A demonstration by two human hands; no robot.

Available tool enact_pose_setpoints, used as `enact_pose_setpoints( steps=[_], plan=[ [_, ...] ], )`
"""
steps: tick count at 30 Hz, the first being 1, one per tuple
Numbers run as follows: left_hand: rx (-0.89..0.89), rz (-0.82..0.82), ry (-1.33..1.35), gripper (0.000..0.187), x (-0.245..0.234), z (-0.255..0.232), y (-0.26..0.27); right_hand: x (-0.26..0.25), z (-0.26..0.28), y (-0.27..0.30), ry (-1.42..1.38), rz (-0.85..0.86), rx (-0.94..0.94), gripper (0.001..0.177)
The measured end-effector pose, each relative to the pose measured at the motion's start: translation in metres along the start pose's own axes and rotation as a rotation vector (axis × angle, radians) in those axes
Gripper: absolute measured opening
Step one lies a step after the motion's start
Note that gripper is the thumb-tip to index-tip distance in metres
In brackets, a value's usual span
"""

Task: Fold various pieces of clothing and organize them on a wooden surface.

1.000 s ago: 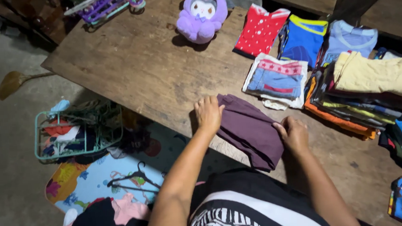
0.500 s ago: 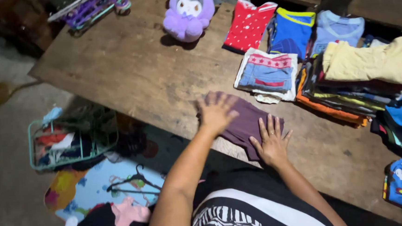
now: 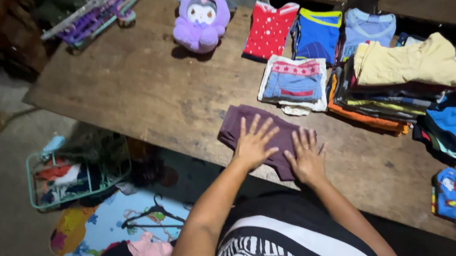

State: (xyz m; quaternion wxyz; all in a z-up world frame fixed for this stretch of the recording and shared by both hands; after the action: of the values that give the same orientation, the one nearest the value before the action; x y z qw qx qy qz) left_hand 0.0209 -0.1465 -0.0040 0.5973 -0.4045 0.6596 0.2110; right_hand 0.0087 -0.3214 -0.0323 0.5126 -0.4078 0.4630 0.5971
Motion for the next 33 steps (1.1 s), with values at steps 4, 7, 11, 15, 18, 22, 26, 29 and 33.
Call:
enact_pose_setpoints(
  steps=[4,7,11,15,18,22,26,29,33],
  plan=[
    [-0.160,0.009,-0.065,0.071,-0.006,0.003,0.001,0.000,-0.018,-0.003,0.022,-0.058,0.134,0.079],
    [-0.281,0.005,-0.216,0.071,-0.001,0.003,-0.001,0.003,-0.023,-0.001,0.100,-0.151,0.218,0.081],
    [0.084,0.028,-0.182,0.074,0.009,-0.020,-0.010,0.001,0.001,0.009,-0.053,-0.335,-0.111,0.082],
    [-0.145,0.087,-0.103,0.069,-0.010,0.018,-0.009,0.007,-0.011,0.005,0.030,-0.047,0.002,0.082],
    [-0.303,0.047,-0.244,0.070,-0.017,0.033,-0.009,-0.013,-0.016,0.016,-0.051,-0.314,0.080,0.083],
    [-0.081,-0.018,-0.180,0.074,-0.007,-0.003,0.004,-0.015,-0.002,0.035,-0.015,-0.387,-0.133,0.074],
    [0.136,-0.098,0.000,0.062,0.003,-0.007,0.019,-0.005,-0.003,0.037,-0.126,-0.151,-0.260,0.062],
    [0.075,-0.071,0.000,0.058,-0.016,0.021,0.029,-0.004,-0.015,0.039,-0.311,-0.124,-0.279,0.045],
    [-0.197,0.055,-0.109,0.048,-0.041,0.059,0.035,0.002,-0.044,0.040,-0.707,-0.161,-0.069,0.028]
  ],
)
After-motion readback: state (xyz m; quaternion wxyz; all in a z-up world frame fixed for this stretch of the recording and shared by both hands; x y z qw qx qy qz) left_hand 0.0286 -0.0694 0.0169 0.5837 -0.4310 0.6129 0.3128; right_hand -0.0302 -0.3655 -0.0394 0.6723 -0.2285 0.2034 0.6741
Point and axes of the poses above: each hand's wrist, its own y-axis away from the middle knuckle, its own x-axis out of the palm, z = x × y, the point moved 7 cm from there along -y, towards the middle knuckle, and after that the axes turned 14 degrees about x, right-handed, at the moved point
